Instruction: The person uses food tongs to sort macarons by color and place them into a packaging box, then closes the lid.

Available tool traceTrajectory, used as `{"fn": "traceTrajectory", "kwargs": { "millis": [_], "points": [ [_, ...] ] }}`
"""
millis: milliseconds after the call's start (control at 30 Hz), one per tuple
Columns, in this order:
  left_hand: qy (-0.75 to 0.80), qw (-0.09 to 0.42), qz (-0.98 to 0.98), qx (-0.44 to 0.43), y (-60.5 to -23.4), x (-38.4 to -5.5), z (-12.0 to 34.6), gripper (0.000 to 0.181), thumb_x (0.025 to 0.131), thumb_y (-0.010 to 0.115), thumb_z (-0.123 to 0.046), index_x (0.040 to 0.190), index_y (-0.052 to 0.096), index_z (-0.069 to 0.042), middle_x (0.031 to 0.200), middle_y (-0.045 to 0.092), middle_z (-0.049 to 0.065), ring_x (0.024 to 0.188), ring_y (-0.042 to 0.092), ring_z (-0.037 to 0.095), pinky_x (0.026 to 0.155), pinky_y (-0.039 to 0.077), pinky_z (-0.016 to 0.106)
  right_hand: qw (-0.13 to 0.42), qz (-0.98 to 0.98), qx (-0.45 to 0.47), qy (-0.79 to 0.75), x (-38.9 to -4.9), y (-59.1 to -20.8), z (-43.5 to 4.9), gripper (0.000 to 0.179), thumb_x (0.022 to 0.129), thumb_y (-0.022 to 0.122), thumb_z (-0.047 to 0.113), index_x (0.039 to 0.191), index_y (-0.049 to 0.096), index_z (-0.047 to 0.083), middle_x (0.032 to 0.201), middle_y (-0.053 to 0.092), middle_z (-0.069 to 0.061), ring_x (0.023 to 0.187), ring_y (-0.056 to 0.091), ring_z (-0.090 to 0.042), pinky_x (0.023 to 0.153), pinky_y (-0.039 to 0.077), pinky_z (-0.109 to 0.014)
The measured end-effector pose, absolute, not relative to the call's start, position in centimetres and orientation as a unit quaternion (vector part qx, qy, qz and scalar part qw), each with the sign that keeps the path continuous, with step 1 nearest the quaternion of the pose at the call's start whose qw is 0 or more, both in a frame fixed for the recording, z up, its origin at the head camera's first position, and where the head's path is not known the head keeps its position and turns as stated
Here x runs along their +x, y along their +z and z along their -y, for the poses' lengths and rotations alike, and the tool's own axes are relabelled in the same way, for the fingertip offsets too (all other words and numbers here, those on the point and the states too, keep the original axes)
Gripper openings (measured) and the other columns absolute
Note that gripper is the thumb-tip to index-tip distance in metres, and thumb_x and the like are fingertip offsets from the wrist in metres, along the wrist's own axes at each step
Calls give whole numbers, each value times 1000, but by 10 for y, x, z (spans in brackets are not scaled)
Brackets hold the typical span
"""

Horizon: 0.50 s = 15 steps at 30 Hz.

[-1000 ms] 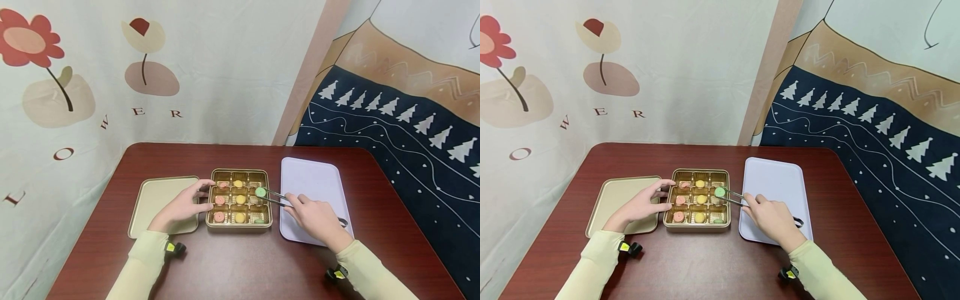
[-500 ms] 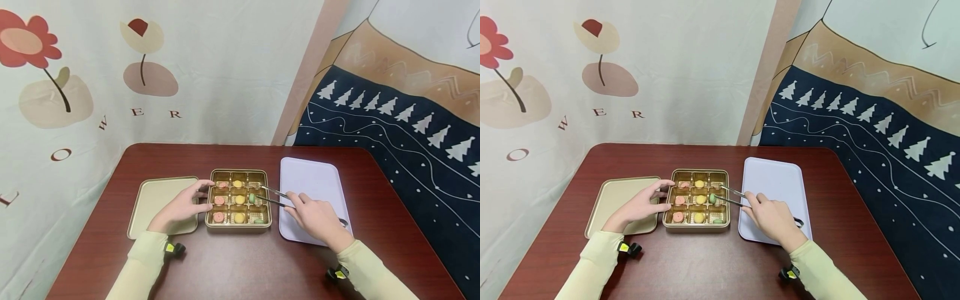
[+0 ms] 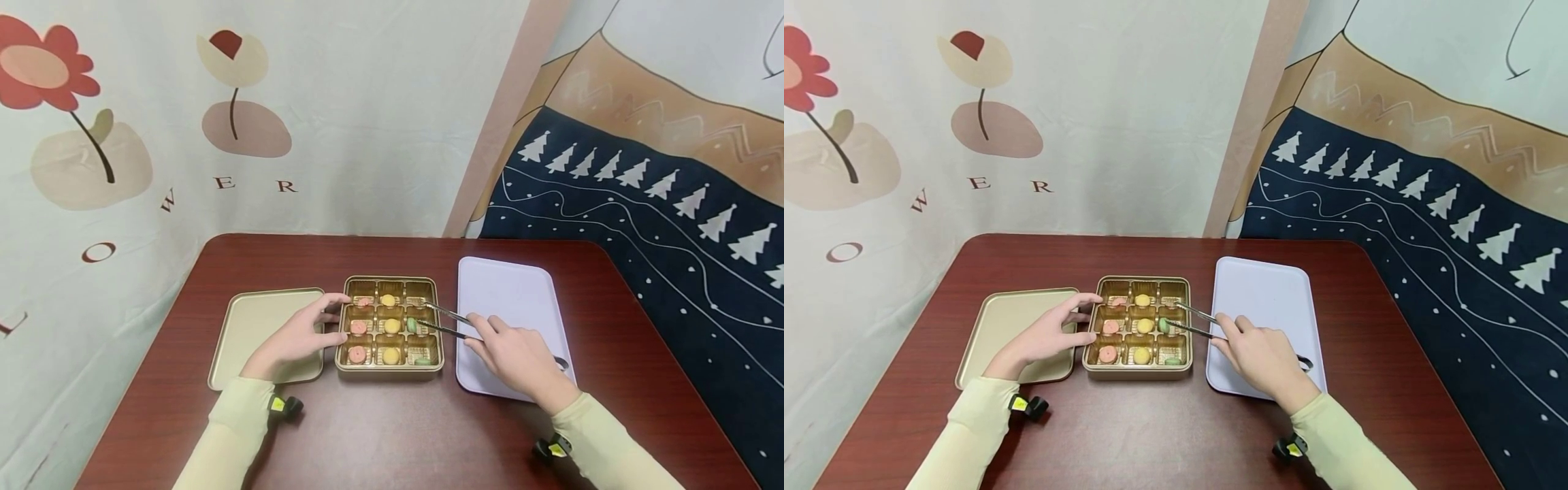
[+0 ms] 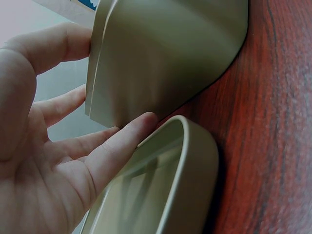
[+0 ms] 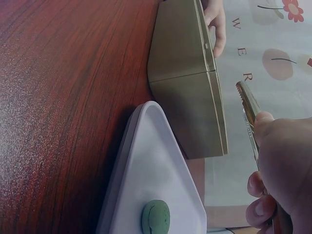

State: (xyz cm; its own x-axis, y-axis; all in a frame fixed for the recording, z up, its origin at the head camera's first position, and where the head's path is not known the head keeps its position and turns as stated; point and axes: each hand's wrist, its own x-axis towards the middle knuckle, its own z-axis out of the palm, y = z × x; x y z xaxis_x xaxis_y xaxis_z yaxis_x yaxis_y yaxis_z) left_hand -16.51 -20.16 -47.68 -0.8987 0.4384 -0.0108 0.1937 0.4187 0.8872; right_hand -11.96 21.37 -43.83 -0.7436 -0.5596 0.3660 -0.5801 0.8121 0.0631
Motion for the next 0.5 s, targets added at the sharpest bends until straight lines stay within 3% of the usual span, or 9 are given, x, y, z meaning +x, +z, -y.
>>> {"fn": "traceTrajectory", "kwargs": {
  "millis": [367, 500],
  "points": [
    [504, 116, -834, 195, -474, -164, 201, 64, 94, 78, -14, 150, 47, -9, 150, 52, 23, 130, 57, 48, 110, 49, 61, 201, 928, 311, 27, -110, -440, -231, 43, 103, 62, 46, 132, 62, 15, 83, 64, -4, 47, 55, -17, 40, 46, -36],
    [508, 116, -831, 195, -475, -164, 201, 65, 93, 79, -14, 150, 47, -9, 150, 52, 22, 130, 57, 48, 110, 49, 61, 199, 931, 305, 31, -104, -440, -240, 45, 97, 71, 41, 133, 62, 15, 85, 66, -4, 48, 54, -15, 41, 46, -35]
  ]
}}
